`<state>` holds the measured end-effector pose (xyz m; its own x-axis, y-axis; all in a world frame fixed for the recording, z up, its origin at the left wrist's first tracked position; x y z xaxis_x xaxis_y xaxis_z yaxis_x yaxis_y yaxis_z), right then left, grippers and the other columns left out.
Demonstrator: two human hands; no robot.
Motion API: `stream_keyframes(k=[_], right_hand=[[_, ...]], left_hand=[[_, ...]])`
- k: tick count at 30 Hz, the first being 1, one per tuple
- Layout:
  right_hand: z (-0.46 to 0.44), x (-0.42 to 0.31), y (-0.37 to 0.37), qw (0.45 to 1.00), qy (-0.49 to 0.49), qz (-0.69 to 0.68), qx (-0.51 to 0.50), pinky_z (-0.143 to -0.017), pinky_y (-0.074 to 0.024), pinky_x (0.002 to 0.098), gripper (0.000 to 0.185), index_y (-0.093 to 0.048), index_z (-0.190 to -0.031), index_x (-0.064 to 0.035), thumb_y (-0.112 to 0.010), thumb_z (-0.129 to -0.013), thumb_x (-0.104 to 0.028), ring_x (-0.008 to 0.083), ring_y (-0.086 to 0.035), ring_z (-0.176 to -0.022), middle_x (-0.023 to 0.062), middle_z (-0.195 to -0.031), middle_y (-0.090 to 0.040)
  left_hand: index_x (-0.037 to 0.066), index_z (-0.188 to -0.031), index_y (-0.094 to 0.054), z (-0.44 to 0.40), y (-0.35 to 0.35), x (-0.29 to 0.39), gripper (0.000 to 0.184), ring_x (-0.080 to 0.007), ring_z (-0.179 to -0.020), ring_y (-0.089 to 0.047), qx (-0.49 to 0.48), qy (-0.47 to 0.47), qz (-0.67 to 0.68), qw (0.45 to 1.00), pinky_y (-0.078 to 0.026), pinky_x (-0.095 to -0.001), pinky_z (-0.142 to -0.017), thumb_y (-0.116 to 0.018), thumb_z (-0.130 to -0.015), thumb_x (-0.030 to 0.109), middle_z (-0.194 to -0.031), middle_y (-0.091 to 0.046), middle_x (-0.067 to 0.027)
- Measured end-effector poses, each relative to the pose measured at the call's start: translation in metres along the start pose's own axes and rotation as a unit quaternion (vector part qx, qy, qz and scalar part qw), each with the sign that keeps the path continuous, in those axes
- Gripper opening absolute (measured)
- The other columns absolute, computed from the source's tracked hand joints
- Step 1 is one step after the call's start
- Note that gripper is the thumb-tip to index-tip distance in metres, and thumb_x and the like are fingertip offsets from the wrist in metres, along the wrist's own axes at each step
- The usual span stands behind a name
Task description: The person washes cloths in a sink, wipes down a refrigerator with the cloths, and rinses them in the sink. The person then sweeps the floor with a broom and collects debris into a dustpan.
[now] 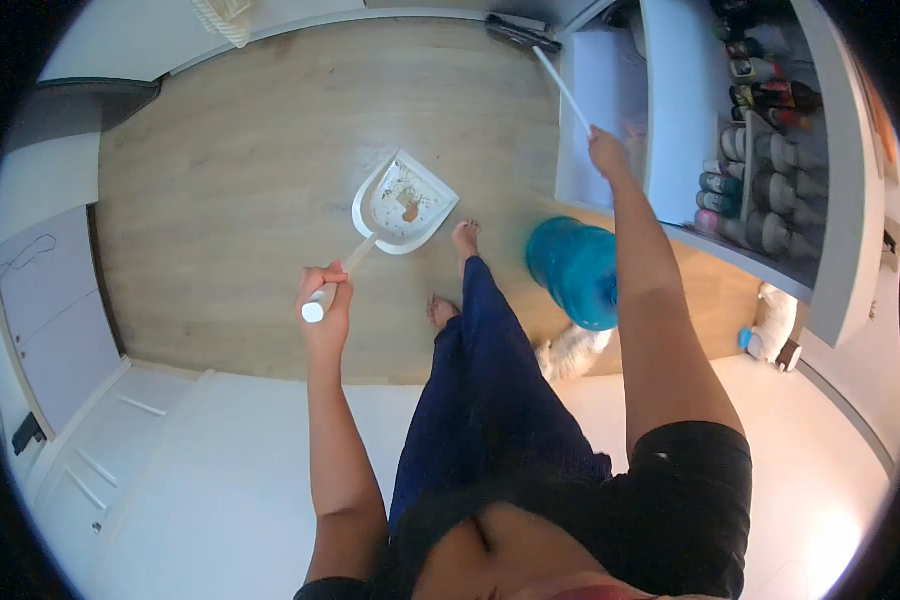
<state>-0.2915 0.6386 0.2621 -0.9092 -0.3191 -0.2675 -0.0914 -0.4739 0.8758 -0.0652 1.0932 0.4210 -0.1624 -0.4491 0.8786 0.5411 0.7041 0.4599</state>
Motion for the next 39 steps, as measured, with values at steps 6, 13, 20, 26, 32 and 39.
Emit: stream_keyframes(k=[6, 13, 20, 26, 32, 39], right_hand=[[0.003, 0.024, -0.035, 0.998, -0.022, 0.053, -0.009, -0.084, -0.0428, 0.0482, 0.04, -0.043, -0.125, -0.0133, -0.036, -0.087, -0.023, 0.0393, -0.055, -0.096, 0.0218, -0.103, -0.057], [0.247, 0.057, -0.082, 0.99, -0.066, -0.035, -0.119, -0.085, -0.0406, 0.0502, 0.048, -0.029, -0.134, -0.0106, -0.035, -0.087, -0.021, 0.0448, -0.052, -0.098, 0.0304, -0.105, -0.053], [0.332, 0.041, -0.058, 0.987, -0.041, -0.068, -0.137, -0.084, -0.041, 0.0471, 0.043, -0.036, -0.13, -0.0083, -0.035, -0.088, -0.018, 0.0426, -0.053, -0.095, 0.0285, -0.102, -0.055], [0.314, 0.014, -0.012, 0.986, -0.088, -0.067, -0.125, -0.08, -0.0437, 0.0466, 0.042, -0.038, -0.128, -0.0068, -0.037, -0.088, -0.02, 0.0406, -0.057, -0.089, 0.0269, -0.101, -0.056], [0.256, -0.008, -0.013, 0.986, -0.107, -0.058, -0.114, -0.053, -0.05, 0.0413, 0.038, -0.039, -0.128, -0.0133, -0.035, -0.091, -0.02, 0.0341, -0.059, -0.057, 0.0227, -0.084, -0.06], [0.217, -0.06, -0.023, 0.994, -0.026, 0.105, -0.023, -0.079, -0.0453, 0.0488, 0.042, -0.037, -0.13, -0.0177, -0.032, -0.088, -0.021, 0.0409, -0.057, -0.089, 0.0243, -0.097, -0.059]], left_hand=[[0.001, -0.074, -0.053, -0.006, -0.005, 0.003, 0.008, -0.0261, -0.093, -0.059, -0.036, 0.046, 0.013, 0.998, -0.043, -0.0314, -0.077, -0.055, -0.073, -0.006, -0.081, -0.049, -0.0083], [0.002, -0.074, -0.053, -0.012, -0.005, -0.009, 0.006, -0.0265, -0.089, -0.058, -0.06, 0.017, -0.028, 0.998, -0.043, -0.032, -0.075, -0.056, -0.072, -0.001, -0.083, -0.051, -0.01], [0.003, -0.074, -0.054, -0.008, -0.003, -0.001, 0.005, -0.0247, -0.078, -0.054, -0.074, -0.022, -0.035, 0.996, -0.042, -0.0328, -0.072, -0.058, -0.071, 0.005, -0.084, -0.052, -0.0099], [0.004, -0.075, -0.055, 0.0, 0.007, 0.006, 0.006, -0.0236, -0.078, -0.053, -0.093, -0.026, -0.064, 0.993, -0.042, -0.0313, -0.071, -0.058, -0.069, 0.002, -0.083, -0.052, -0.009], [0.003, -0.075, -0.055, 0.015, 0.03, 0.003, 0.008, -0.0227, -0.079, -0.054, -0.053, -0.046, -0.017, 0.997, -0.043, -0.0319, -0.073, -0.057, -0.069, -0.002, -0.082, -0.051, -0.009], [0.002, -0.075, -0.054, 0.024, 0.07, -0.001, 0.012, -0.0251, -0.079, -0.056, -0.042, -0.063, 0.025, 0.997, -0.044, -0.0329, -0.072, -0.058, -0.069, -0.007, -0.079, -0.051, -0.0104]])
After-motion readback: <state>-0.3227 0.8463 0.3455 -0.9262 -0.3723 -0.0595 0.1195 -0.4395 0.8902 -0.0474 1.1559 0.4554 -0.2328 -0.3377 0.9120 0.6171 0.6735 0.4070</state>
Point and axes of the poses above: each hand's wrist, its own z-axis away from the middle knuckle, its own y-axis out of the back of the hand, x = y × z, the point moved 2 cm from there along -z, towards the middle knuckle
